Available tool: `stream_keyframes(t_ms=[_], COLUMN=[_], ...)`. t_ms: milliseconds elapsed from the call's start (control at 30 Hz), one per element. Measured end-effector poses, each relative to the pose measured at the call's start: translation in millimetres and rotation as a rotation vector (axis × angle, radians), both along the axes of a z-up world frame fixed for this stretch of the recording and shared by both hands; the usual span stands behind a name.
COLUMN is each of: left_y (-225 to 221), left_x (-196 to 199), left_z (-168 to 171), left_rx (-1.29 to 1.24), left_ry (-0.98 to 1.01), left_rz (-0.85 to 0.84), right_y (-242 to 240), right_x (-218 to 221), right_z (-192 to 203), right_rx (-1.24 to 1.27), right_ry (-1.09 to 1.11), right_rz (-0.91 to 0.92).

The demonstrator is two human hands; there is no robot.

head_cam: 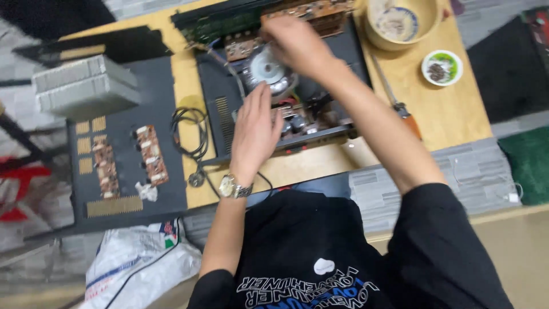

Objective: Reconnecting internal wire harnesses to a circuit board inside an electronic device during a repair.

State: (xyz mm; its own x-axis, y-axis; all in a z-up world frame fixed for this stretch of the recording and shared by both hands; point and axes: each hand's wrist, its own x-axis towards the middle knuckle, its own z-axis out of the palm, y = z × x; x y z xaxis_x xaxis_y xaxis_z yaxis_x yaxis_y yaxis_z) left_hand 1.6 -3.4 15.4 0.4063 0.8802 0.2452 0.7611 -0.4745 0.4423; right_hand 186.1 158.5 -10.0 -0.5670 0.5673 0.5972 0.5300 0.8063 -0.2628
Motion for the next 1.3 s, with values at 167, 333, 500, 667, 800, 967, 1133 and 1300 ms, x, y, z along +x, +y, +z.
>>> stream_keyframes(t_ms=[167, 333, 500, 667, 800, 967, 1133, 1300], left_y=[3.5, 0.7, 9.1, 15.6, 14.5, 6.3, -13.9, -16.0], left_x=[1.4, 0.8, 1.6, 13.2, 20.7, 16.4, -16.8, -8.8], left_z=[-1.8, -3.0, -15.1, -28.3, -49.3, -54.0, -27.3, -33.6], left_rx=[-0.086, -0.084, 0.149, 0.055, 0.214, 0.251, 0.135, 0.290], left_ry=[0.061, 0.060, -0.171, -0.323, -0.314, -0.282, -0.412, -0.398], left_rz=[-0.018, 0.006, -0.017, 0.151, 0.075, 0.008, -0.091, 0.042], right_y=[-1.6, -20.0, -29.4, -64.4, -104.7, -146.4, -176.1, -188.9], right_x=[1.6, 11.4, 14.7, 12.7, 7.6, 7.9, 36.3, 35.3], right_z=[-29.3, -14.9, -16.6, -2.3, 18.6, 23.2, 10.8, 15.9], right_rx=[0.054, -0.019, -0.077, -0.268, -0.594, -0.722, -0.764, -0.728], right_ry=[-0.182, -0.250, -0.435, -0.410, 0.079, 0.265, 0.328, 0.456], right_rz=[-0.133, -0.116, -0.143, -0.045, -0.125, -0.089, -0.185, -0.208])
